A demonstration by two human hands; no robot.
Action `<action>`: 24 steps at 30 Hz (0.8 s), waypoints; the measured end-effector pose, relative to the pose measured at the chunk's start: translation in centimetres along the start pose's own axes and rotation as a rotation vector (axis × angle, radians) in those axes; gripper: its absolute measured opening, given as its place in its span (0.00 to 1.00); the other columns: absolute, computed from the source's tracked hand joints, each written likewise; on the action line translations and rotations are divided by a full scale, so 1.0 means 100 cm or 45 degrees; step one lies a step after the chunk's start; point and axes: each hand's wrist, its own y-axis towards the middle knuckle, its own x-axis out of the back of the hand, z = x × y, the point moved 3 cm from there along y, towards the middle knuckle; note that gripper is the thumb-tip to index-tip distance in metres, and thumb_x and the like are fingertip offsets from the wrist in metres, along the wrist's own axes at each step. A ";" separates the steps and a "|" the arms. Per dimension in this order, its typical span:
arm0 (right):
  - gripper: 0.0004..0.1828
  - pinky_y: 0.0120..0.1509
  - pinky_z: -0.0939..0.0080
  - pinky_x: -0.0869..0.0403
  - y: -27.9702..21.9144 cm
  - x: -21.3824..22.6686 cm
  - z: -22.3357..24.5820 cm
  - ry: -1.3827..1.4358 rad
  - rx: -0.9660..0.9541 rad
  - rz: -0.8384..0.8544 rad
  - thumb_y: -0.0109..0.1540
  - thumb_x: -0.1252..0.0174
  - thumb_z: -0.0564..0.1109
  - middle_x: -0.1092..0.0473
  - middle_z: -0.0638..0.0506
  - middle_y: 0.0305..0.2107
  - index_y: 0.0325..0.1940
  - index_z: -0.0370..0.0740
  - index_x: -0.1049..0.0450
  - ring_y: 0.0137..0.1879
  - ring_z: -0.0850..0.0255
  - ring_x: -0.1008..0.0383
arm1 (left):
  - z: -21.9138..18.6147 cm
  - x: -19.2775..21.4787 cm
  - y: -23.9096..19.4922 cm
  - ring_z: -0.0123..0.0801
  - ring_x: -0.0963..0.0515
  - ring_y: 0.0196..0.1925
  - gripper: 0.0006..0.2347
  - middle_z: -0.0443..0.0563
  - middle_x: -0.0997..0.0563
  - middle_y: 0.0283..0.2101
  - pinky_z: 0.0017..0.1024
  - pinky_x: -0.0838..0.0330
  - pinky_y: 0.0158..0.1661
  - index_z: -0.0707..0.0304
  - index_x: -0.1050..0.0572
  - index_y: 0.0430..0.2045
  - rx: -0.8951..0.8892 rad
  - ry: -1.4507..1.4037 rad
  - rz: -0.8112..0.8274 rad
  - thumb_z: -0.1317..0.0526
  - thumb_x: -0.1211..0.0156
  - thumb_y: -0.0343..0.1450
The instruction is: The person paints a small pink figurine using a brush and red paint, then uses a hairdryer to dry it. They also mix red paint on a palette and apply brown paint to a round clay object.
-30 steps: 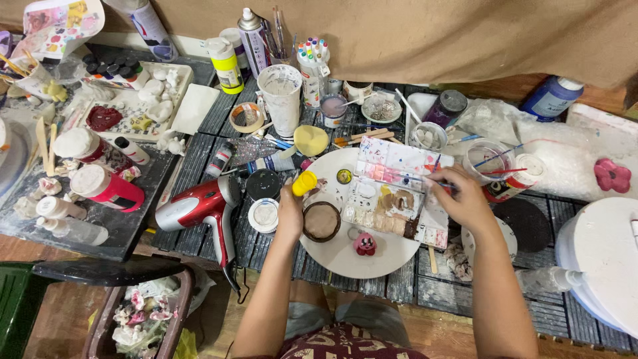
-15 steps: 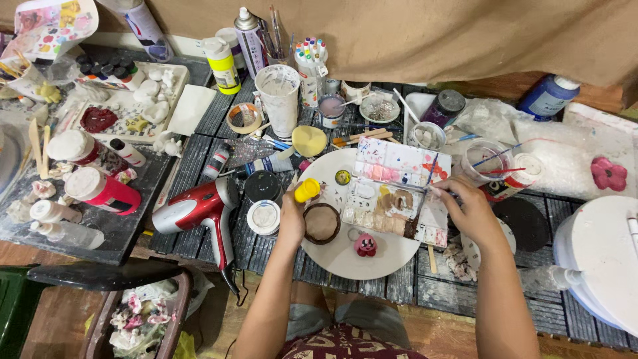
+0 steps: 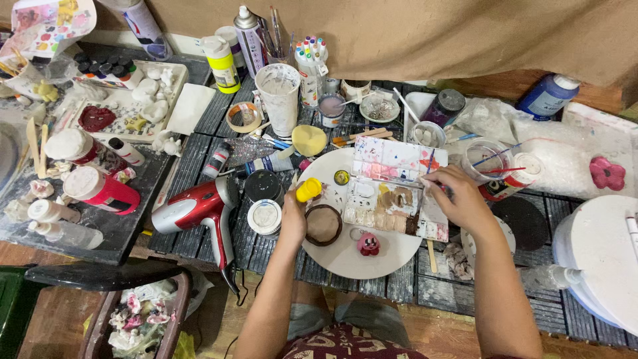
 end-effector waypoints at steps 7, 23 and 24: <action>0.13 0.62 0.50 0.31 -0.007 0.002 -0.004 -0.175 0.064 -0.085 0.58 0.33 0.43 0.24 0.49 0.43 0.47 0.44 0.17 0.54 0.50 0.29 | -0.004 -0.004 -0.003 0.42 0.25 0.60 0.28 0.64 0.25 0.58 0.36 0.34 0.63 0.79 0.37 0.62 -0.096 -0.069 0.082 0.47 0.71 0.80; 0.34 0.61 0.43 0.37 0.078 -0.111 0.103 -0.329 0.271 0.191 0.54 0.31 0.51 0.27 0.41 0.51 0.62 0.39 0.30 0.60 0.46 0.32 | -0.051 -0.021 -0.006 0.33 0.23 0.46 0.26 0.55 0.20 0.43 0.30 0.31 0.52 0.73 0.26 0.48 -0.166 0.178 -0.113 0.49 0.72 0.81; 0.33 0.62 0.43 0.37 0.082 -0.114 0.105 -0.357 0.248 0.227 0.55 0.31 0.50 0.26 0.43 0.50 0.63 0.41 0.30 0.61 0.48 0.31 | -0.058 -0.022 -0.009 0.33 0.22 0.47 0.25 0.54 0.19 0.43 0.30 0.31 0.53 0.73 0.26 0.47 -0.193 0.218 -0.125 0.49 0.72 0.81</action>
